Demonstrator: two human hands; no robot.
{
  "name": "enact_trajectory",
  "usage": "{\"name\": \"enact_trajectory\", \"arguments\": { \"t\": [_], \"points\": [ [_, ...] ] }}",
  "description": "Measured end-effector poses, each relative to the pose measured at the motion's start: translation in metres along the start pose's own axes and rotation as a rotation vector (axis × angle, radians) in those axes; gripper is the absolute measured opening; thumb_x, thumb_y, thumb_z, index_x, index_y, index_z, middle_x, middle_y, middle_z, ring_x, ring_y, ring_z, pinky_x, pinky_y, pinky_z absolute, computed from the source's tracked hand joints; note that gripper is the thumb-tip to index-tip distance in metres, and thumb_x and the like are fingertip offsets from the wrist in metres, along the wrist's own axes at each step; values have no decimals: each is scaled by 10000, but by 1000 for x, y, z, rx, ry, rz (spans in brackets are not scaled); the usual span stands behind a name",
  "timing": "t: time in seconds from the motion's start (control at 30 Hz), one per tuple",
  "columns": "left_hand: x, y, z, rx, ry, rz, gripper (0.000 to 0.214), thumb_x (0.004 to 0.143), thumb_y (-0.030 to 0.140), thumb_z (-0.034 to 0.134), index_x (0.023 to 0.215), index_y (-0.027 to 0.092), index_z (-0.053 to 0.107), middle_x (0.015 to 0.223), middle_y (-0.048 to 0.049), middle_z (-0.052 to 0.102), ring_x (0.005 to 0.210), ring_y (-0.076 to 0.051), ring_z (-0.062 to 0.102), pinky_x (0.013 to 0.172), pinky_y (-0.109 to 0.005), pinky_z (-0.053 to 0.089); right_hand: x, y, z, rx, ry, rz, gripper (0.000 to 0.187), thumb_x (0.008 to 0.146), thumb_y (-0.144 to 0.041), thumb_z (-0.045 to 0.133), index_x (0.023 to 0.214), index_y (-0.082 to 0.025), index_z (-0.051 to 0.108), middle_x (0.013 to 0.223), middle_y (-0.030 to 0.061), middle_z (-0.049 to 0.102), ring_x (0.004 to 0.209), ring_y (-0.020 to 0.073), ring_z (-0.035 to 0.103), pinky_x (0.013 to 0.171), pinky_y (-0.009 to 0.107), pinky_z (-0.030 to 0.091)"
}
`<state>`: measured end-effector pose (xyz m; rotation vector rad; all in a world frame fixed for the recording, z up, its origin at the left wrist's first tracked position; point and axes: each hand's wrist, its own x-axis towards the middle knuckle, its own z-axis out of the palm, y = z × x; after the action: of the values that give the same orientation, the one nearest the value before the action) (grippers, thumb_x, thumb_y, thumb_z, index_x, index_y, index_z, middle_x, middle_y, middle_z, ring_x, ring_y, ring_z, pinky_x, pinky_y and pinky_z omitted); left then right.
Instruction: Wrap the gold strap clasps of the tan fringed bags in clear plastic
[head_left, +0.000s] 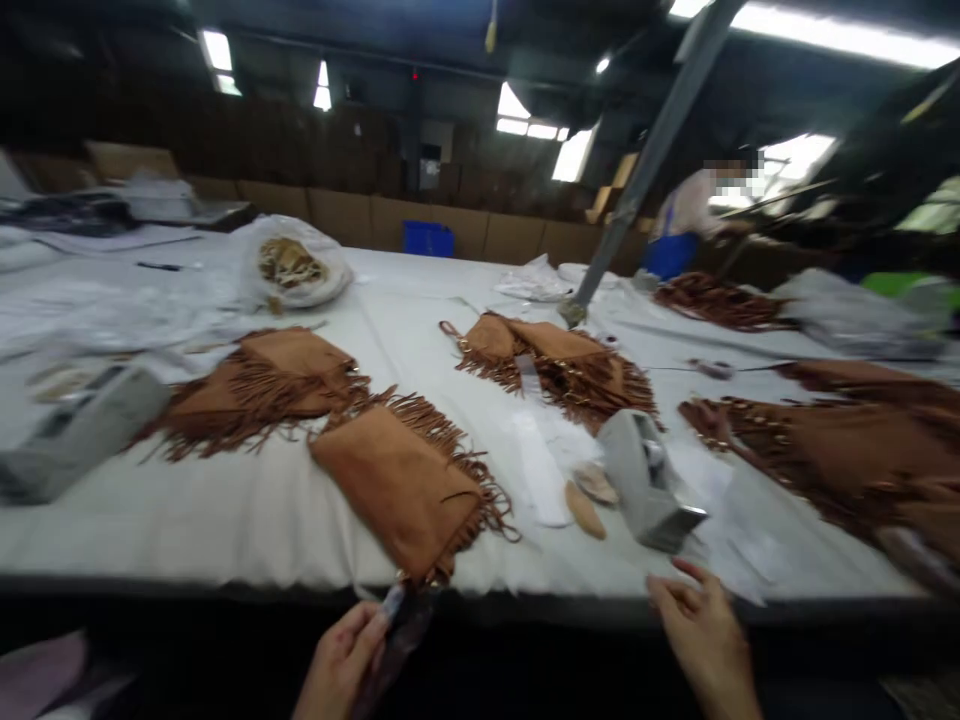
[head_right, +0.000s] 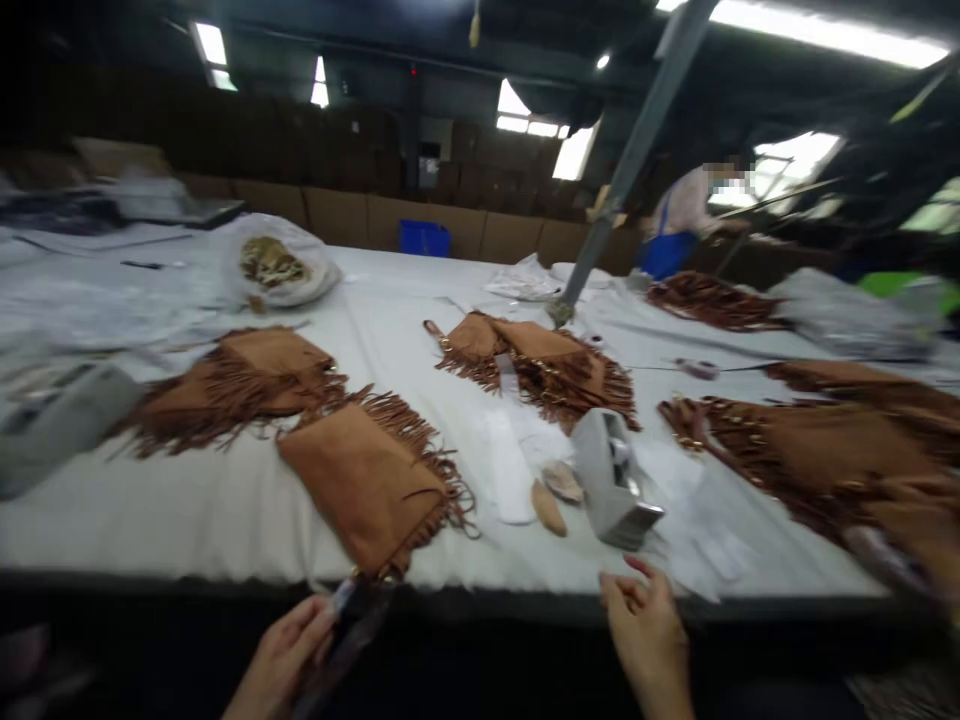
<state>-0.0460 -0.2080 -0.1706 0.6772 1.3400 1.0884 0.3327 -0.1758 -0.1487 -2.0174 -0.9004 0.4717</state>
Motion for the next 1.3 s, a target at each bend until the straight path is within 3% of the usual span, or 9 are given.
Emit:
{"name": "enact_trajectory", "arguments": {
  "t": [0.07,0.2,0.37,0.57,0.83,1.0,1.17,1.23,1.3],
  "points": [
    [7,-5,-7,49,-72,40,509,641,652,668,611,166,520,433,94,353,386,-38,283,383,-171,223,-32,-19,30,35,-227,-80,535,645,-509,628,1066,-206,500,658,-2,664,598,191,619,627,302,463],
    [7,-5,-13,180,-50,173,438,785,581,561,643,169,518,500,69,406,469,-70,361,456,-178,299,-110,-67,85,262,-676,-230,421,766,-451,611,1090,-223,467,653,-37,599,574,136,540,583,247,428],
    [-3,0,-12,391,-16,311,355,864,473,488,738,164,609,573,24,526,553,-119,482,540,-198,359,-166,-103,134,494,-966,-238,358,815,-380,604,1088,-209,449,661,-43,560,585,121,516,562,228,418],
    [-5,1,-14,469,-28,416,288,906,357,427,738,202,601,689,-29,642,649,-169,594,631,-221,408,-177,-99,167,371,-893,-202,308,762,-340,625,990,-198,474,595,-45,591,536,138,546,536,236,428],
    [-3,-3,-16,467,-33,420,300,915,368,397,721,211,563,707,-47,655,675,-186,618,641,-233,419,-186,-104,176,273,-729,-145,346,697,-347,633,969,-212,467,486,-86,545,450,143,532,471,230,407],
    [-2,-17,-12,395,143,393,268,911,388,416,1050,195,542,627,-3,633,539,-169,594,552,-231,420,-187,-108,182,252,-683,-154,358,678,-308,623,976,-207,451,453,-106,516,445,142,528,475,228,393],
    [3,-19,-21,354,44,473,362,856,399,523,1137,200,636,1118,-126,696,1022,-256,645,882,-292,471,-186,-109,184,258,-674,-144,364,681,-338,640,968,-209,457,449,-105,516,441,146,535,474,234,393],
    [4,-17,-23,334,29,458,369,841,412,547,1115,197,669,1119,-133,696,1043,-269,633,916,-303,461,-186,-108,184,271,-678,-138,364,688,-348,645,970,-211,460,459,-100,523,451,147,541,475,234,395],
    [6,-14,-22,305,44,411,342,841,426,549,1042,194,701,965,-117,727,906,-246,660,833,-293,488,-184,-104,184,290,-706,-128,373,692,-347,652,979,-211,458,477,-95,531,463,144,543,478,232,396]
  ]
}}
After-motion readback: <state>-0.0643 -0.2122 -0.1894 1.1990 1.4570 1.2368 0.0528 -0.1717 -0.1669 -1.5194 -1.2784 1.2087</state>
